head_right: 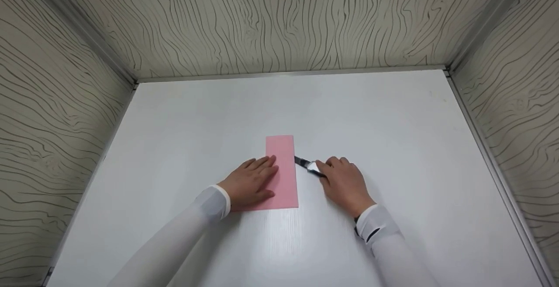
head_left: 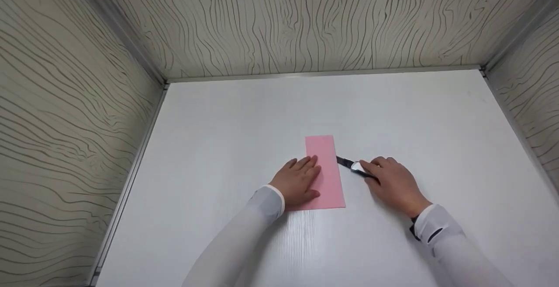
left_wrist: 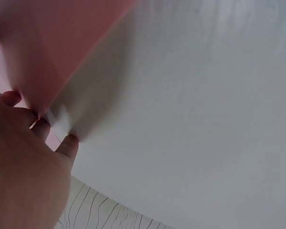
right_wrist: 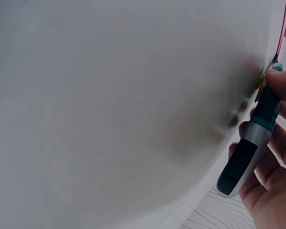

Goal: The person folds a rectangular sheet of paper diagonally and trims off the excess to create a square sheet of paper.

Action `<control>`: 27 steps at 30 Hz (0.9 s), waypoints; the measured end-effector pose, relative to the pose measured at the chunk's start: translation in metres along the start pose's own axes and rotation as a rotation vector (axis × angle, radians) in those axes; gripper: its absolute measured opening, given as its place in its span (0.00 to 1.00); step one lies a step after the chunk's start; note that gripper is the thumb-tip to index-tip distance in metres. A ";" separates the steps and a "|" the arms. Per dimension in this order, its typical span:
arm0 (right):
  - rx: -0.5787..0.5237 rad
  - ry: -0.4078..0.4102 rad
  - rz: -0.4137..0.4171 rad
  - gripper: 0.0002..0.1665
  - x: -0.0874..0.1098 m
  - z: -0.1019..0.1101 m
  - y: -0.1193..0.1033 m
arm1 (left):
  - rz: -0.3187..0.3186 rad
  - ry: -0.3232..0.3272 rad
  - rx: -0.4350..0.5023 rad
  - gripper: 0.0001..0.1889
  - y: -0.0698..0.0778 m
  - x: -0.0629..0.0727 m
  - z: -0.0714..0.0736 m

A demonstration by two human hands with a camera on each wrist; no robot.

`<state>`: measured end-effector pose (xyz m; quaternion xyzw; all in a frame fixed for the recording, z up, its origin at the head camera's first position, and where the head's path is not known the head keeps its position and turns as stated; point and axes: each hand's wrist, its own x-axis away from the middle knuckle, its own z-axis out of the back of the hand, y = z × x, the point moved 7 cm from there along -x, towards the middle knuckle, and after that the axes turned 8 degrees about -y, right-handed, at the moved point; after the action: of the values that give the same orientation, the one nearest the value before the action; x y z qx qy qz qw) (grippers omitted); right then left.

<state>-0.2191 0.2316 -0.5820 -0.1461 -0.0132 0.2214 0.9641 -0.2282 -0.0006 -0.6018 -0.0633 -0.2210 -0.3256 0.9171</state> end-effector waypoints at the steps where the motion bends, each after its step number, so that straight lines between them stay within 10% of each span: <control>1: -0.001 -0.003 -0.001 0.27 0.000 -0.001 0.000 | 0.002 0.001 -0.002 0.40 0.000 0.000 0.000; 27: -0.009 -0.028 0.013 0.28 -0.013 -0.002 -0.010 | 0.020 0.053 -0.060 0.35 0.001 -0.010 0.003</control>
<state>-0.2263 0.2172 -0.5811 -0.1473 -0.0268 0.2294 0.9617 -0.2359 0.0067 -0.6033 -0.0844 -0.1861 -0.3245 0.9235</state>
